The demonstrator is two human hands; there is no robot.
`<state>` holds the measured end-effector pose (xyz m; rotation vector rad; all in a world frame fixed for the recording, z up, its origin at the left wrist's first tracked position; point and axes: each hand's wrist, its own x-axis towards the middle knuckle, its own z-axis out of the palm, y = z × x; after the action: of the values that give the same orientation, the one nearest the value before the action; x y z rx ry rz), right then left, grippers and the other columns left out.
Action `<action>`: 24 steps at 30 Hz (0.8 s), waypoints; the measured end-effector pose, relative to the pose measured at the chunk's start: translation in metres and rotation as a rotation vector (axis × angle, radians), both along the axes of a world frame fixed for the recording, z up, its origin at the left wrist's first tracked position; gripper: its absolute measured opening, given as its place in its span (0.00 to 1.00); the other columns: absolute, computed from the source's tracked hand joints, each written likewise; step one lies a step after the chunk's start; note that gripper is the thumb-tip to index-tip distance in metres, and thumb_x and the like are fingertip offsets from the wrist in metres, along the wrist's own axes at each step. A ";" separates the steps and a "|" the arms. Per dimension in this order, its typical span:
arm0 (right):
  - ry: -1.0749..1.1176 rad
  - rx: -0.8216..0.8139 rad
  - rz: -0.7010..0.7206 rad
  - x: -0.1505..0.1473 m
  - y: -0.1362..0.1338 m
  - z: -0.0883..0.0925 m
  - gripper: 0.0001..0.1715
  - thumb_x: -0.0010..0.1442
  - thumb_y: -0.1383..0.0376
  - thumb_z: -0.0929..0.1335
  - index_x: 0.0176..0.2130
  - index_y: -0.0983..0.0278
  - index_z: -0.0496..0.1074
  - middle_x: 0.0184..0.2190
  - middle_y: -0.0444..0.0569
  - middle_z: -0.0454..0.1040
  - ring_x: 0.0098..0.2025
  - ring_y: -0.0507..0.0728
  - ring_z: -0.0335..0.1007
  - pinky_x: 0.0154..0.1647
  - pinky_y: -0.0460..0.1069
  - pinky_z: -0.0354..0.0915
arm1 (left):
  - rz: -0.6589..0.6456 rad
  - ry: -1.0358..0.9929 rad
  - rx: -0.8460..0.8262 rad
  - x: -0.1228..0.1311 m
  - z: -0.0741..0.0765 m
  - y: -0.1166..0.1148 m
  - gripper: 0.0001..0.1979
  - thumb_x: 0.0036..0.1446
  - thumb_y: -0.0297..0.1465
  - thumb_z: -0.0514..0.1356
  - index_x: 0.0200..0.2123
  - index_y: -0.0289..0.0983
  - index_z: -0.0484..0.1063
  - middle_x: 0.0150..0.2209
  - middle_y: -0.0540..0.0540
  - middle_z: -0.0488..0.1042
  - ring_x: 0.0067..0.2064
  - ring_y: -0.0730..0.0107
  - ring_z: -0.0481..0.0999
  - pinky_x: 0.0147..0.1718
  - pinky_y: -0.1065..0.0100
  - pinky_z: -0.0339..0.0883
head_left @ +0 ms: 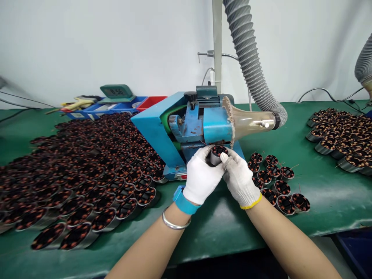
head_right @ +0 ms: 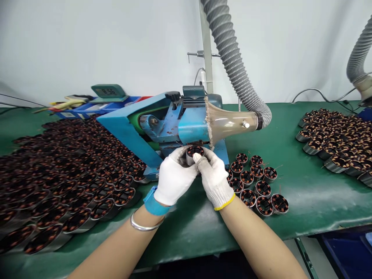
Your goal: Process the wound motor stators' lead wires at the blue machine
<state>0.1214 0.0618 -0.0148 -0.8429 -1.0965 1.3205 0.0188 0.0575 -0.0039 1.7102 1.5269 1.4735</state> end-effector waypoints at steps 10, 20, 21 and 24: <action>-0.021 -0.011 -0.051 -0.002 -0.001 -0.002 0.24 0.57 0.51 0.68 0.48 0.62 0.72 0.36 0.48 0.76 0.42 0.59 0.72 0.42 0.51 0.69 | -0.031 -0.043 -0.026 0.002 0.008 0.001 0.15 0.50 0.34 0.63 0.41 0.36 0.74 0.40 0.41 0.79 0.42 0.57 0.78 0.44 0.59 0.71; 0.021 0.176 0.025 0.008 -0.016 -0.014 0.29 0.59 0.43 0.63 0.46 0.62 0.75 0.43 0.53 0.76 0.42 0.61 0.74 0.41 0.53 0.70 | -0.254 -0.916 -0.343 -0.021 0.018 -0.037 0.17 0.47 0.42 0.64 0.36 0.37 0.74 0.33 0.45 0.77 0.28 0.69 0.74 0.30 0.64 0.73; 0.017 0.186 0.034 0.009 -0.017 -0.016 0.29 0.59 0.43 0.63 0.46 0.62 0.75 0.43 0.54 0.75 0.41 0.62 0.74 0.41 0.53 0.70 | -0.284 -1.079 -0.404 -0.026 0.018 -0.046 0.16 0.50 0.43 0.61 0.36 0.37 0.73 0.33 0.44 0.76 0.25 0.72 0.72 0.27 0.67 0.71; -0.063 0.149 0.010 0.012 -0.019 -0.020 0.30 0.60 0.43 0.63 0.44 0.64 0.75 0.44 0.56 0.76 0.40 0.62 0.75 0.39 0.53 0.71 | -0.279 -1.432 -0.499 -0.040 0.019 -0.069 0.18 0.54 0.44 0.54 0.33 0.35 0.72 0.28 0.45 0.73 0.18 0.81 0.65 0.18 0.75 0.63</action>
<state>0.1339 0.0424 -0.0347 -0.7735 -1.2343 1.2108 -0.0216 -0.0116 0.0150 0.2679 0.6689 1.3926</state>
